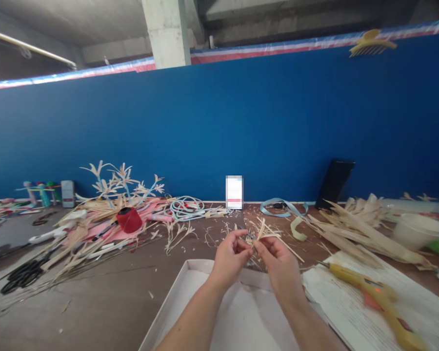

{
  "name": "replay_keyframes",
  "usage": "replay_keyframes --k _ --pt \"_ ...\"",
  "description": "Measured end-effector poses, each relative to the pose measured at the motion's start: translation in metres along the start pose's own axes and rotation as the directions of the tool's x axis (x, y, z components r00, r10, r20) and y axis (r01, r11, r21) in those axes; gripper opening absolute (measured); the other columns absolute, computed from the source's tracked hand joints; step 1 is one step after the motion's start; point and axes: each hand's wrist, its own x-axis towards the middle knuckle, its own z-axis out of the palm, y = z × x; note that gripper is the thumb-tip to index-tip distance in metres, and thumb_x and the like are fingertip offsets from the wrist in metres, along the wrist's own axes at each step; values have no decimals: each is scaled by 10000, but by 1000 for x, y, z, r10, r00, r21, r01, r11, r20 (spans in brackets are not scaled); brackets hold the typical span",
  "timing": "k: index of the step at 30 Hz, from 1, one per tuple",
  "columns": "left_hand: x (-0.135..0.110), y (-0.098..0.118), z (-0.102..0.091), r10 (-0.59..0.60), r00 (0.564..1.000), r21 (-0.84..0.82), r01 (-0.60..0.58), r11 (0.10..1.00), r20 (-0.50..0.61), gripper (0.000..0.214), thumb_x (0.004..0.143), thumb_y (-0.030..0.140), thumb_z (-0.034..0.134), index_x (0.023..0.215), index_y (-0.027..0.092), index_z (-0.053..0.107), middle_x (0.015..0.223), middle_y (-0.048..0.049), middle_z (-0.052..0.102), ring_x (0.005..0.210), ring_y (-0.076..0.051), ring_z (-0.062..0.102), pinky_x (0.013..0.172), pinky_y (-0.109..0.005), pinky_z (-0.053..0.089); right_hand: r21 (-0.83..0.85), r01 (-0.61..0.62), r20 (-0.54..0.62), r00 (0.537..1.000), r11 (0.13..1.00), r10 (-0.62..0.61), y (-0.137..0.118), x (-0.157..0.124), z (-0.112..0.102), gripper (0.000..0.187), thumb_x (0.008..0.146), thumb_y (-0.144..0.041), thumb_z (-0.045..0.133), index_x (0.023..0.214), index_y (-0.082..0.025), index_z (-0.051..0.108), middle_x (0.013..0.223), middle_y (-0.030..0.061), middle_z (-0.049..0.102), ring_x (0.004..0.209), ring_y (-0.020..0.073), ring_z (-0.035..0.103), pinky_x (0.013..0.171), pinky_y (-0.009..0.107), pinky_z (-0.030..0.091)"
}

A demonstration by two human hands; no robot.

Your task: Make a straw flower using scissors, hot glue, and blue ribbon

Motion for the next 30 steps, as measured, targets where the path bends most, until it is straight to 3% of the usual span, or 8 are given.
replay_keyframes --k 6,9,14,18,23,30 --pt "0 0 1 20 1000 20 -20 1000 -19 497 642 236 680 1105 165 514 678 7 574 618 -101 532 584 -208 404 41 -38 -33 999 998 40 7 3 0 434 692 -406 653 1027 -165 519 889 78 671 804 204 627 717 314 483" --pt "1 1 0 41 997 52 -38 998 -63 496 650 218 669 1116 164 508 688 3 589 625 -105 536 603 -213 411 47 -45 -43 998 998 47 12 4 1 560 677 -396 669 1149 -182 457 1011 91 642 833 197 621 712 307 491" --pt "3 3 -3 87 984 63 -78 995 -158 532 652 205 666 1151 170 485 698 7 597 643 -109 539 638 -227 419 -84 -57 -42 998 995 53 15 6 1 595 686 -426 645 1209 -199 475 1121 108 586 840 206 606 697 325 497" --pt "4 5 -4 87 976 36 -82 996 -197 579 639 218 682 1175 165 469 685 13 600 625 -104 535 628 -222 412 -99 -47 -15 999 994 45 18 6 -1 508 730 -449 586 1175 -210 528 1004 80 620 744 183 587 608 294 485" --pt "6 5 -5 79 981 29 -75 997 -178 604 629 229 700 1184 151 475 684 3 614 623 -106 539 615 -215 403 -65 -54 -9 999 996 53 17 4 -4 448 751 -459 556 1135 -232 588 674 5 571 556 132 480 481 239 405" --pt "6 -3 -4 66 990 -47 -72 996 -123 660 605 235 730 1205 150 467 695 -11 635 626 -106 545 618 -215 409 -16 -104 -33 994 994 104 12 2 -1 499 696 -470 614 1120 -207 617 576 -14 509 508 112 402 456 231 339"
